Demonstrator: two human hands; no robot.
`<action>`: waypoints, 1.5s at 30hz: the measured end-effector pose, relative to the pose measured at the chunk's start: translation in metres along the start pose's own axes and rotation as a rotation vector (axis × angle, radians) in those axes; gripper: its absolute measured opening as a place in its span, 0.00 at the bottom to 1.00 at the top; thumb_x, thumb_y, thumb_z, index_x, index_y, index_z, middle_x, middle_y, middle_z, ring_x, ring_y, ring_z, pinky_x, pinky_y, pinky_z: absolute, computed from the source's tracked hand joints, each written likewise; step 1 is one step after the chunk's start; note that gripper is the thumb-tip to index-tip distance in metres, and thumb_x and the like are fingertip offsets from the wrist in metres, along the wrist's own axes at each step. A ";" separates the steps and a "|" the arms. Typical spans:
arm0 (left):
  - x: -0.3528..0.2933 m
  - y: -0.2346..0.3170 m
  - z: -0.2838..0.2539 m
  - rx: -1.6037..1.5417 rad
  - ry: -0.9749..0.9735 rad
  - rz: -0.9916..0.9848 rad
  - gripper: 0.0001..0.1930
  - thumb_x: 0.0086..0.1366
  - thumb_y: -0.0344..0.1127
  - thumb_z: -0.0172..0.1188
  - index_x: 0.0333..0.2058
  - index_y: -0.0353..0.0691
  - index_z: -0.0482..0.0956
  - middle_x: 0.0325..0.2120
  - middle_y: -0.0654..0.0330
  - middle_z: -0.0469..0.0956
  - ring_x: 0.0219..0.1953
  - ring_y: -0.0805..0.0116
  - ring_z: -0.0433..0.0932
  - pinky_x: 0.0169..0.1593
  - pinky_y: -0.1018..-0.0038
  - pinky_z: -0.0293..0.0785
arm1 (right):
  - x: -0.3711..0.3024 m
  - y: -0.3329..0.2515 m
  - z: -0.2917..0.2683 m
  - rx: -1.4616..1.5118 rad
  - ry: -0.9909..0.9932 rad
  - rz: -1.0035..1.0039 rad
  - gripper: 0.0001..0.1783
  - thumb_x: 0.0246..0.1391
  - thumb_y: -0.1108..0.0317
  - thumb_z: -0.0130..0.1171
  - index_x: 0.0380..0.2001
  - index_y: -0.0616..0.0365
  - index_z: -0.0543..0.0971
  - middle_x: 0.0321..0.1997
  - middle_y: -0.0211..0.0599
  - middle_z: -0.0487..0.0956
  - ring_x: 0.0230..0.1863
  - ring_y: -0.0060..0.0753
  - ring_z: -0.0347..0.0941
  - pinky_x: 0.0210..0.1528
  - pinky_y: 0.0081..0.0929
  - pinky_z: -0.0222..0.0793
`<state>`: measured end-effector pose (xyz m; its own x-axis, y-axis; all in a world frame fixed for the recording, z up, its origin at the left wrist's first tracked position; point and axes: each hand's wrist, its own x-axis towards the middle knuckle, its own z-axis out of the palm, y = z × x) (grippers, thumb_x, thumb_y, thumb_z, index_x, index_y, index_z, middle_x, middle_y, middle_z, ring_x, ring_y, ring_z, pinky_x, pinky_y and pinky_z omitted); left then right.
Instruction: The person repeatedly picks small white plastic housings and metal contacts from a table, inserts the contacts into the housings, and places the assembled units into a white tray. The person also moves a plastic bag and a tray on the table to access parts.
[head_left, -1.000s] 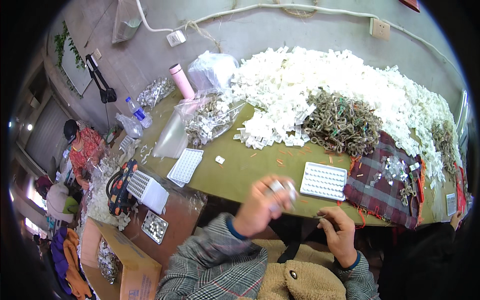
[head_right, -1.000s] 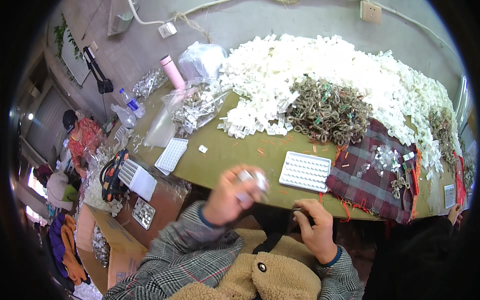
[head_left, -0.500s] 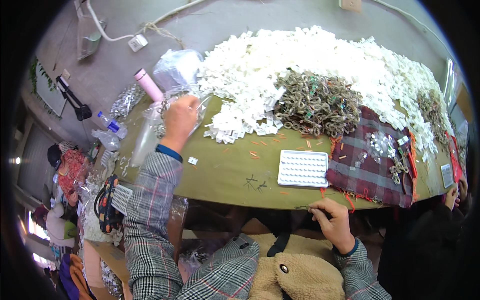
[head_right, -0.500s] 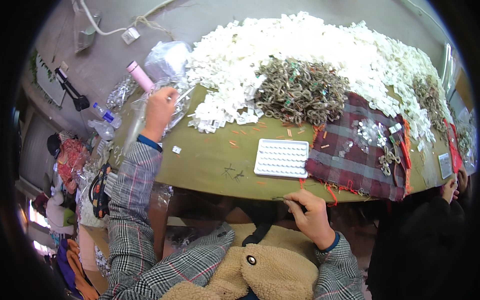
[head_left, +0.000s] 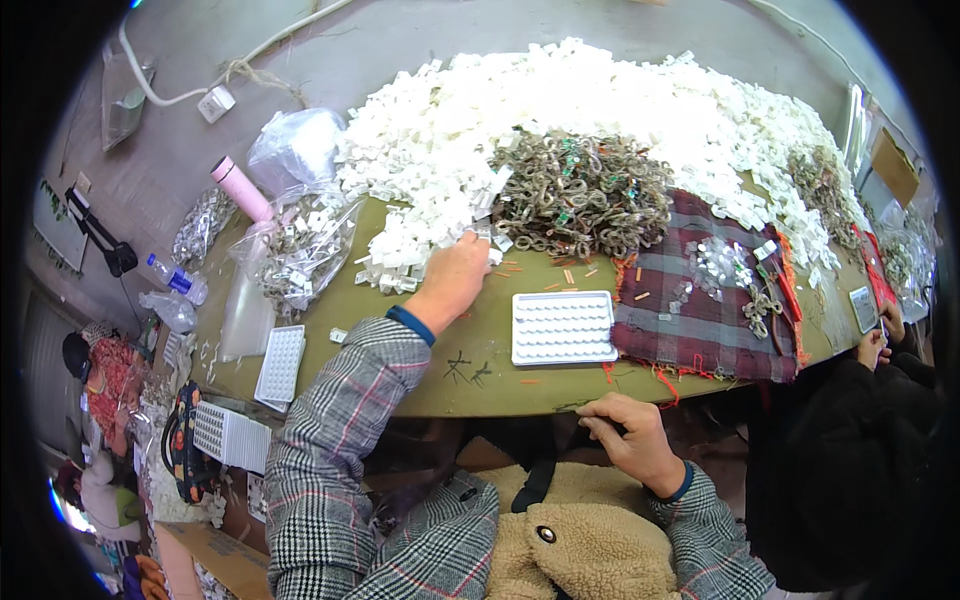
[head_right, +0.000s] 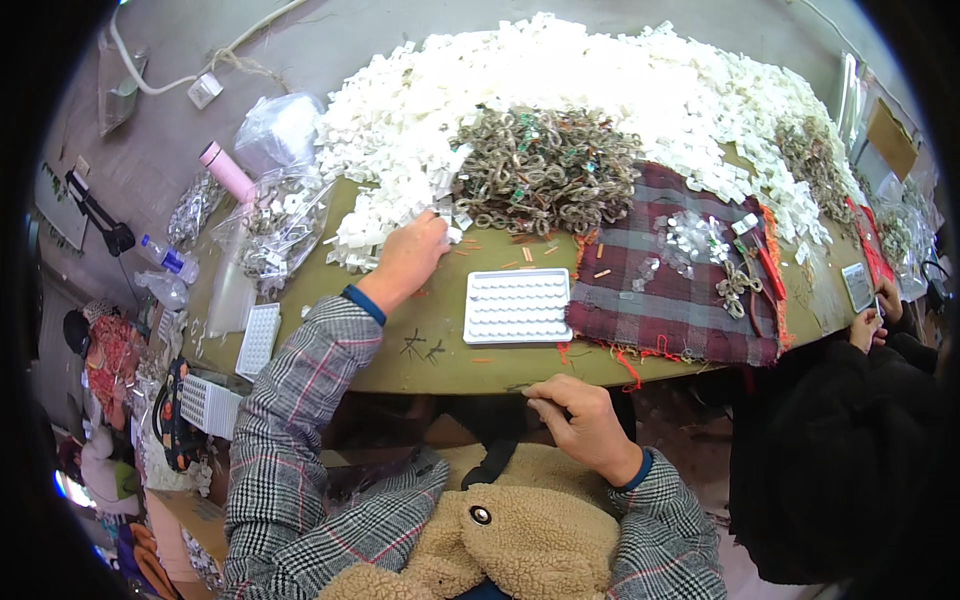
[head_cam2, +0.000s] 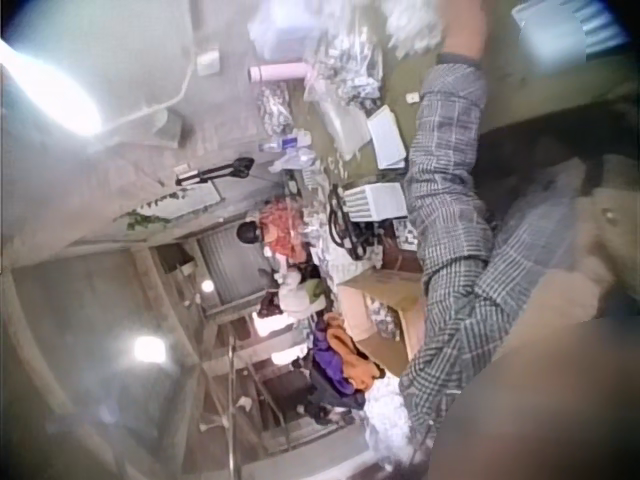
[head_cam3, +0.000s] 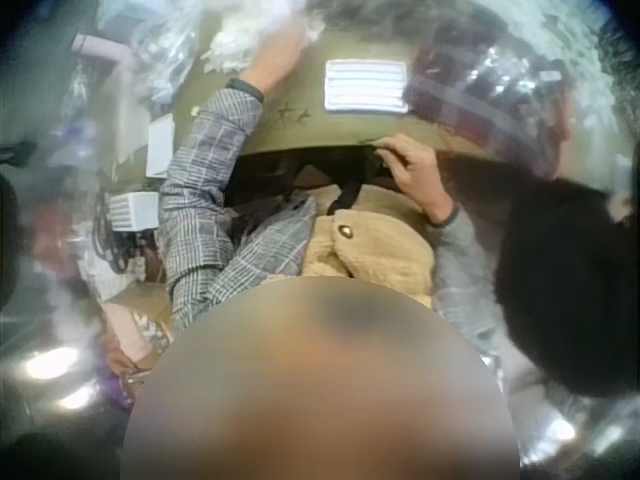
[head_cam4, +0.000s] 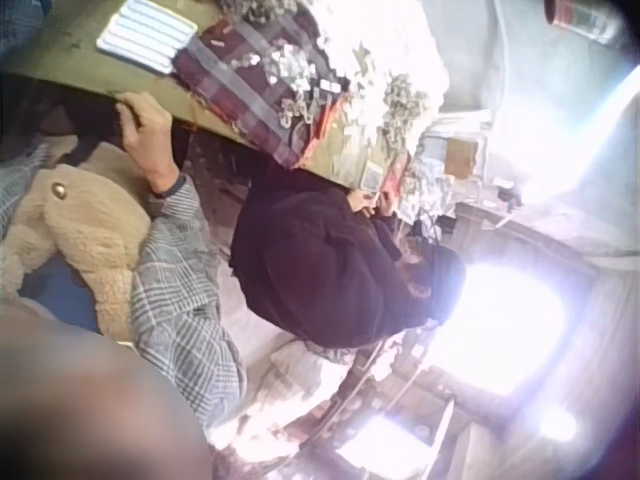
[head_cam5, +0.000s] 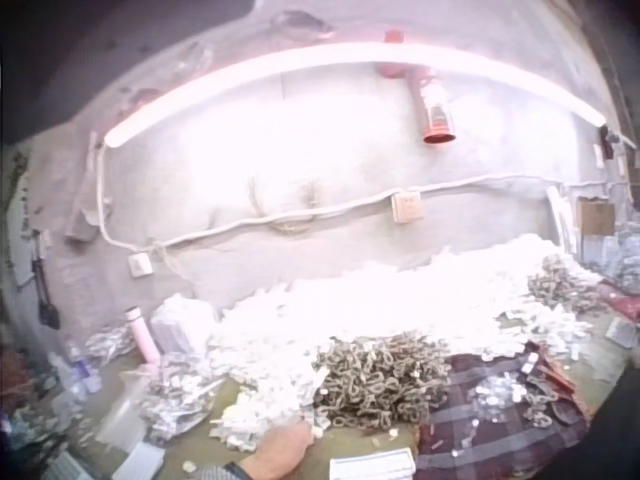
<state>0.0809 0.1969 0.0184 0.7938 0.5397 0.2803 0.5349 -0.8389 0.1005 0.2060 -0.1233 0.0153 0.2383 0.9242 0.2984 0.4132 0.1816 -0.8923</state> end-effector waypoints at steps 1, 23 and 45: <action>-0.003 -0.003 -0.003 -0.099 0.072 0.027 0.12 0.56 0.30 0.67 0.36 0.35 0.76 0.34 0.54 0.76 0.33 0.53 0.78 0.33 0.62 0.75 | 0.000 -0.002 -0.001 0.005 -0.005 0.006 0.08 0.51 0.81 0.62 0.36 0.66 0.81 0.28 0.43 0.78 0.26 0.35 0.76 0.30 0.26 0.70; -0.147 0.138 -0.039 -1.827 -0.118 -0.355 0.09 0.62 0.25 0.66 0.41 0.34 0.80 0.34 0.64 0.79 0.24 0.82 0.72 0.27 0.86 0.67 | 0.022 -0.027 0.024 0.526 -0.166 0.488 0.21 0.68 0.57 0.54 0.25 0.62 0.77 0.19 0.26 0.73 0.16 0.14 0.66 0.17 0.15 0.62; -0.123 0.101 -0.021 -0.909 0.196 -0.299 0.15 0.62 0.29 0.64 0.47 0.31 0.75 0.44 0.48 0.79 0.58 0.47 0.72 0.58 0.60 0.70 | 0.095 0.016 -0.025 -0.810 0.183 0.204 0.11 0.56 0.64 0.60 0.32 0.63 0.79 0.38 0.47 0.73 0.38 0.54 0.74 0.42 0.44 0.72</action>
<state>0.0311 0.0436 0.0140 0.5559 0.7865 0.2689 0.2143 -0.4482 0.8679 0.2572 -0.0406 0.0382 0.4858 0.8311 0.2708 0.8310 -0.3430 -0.4380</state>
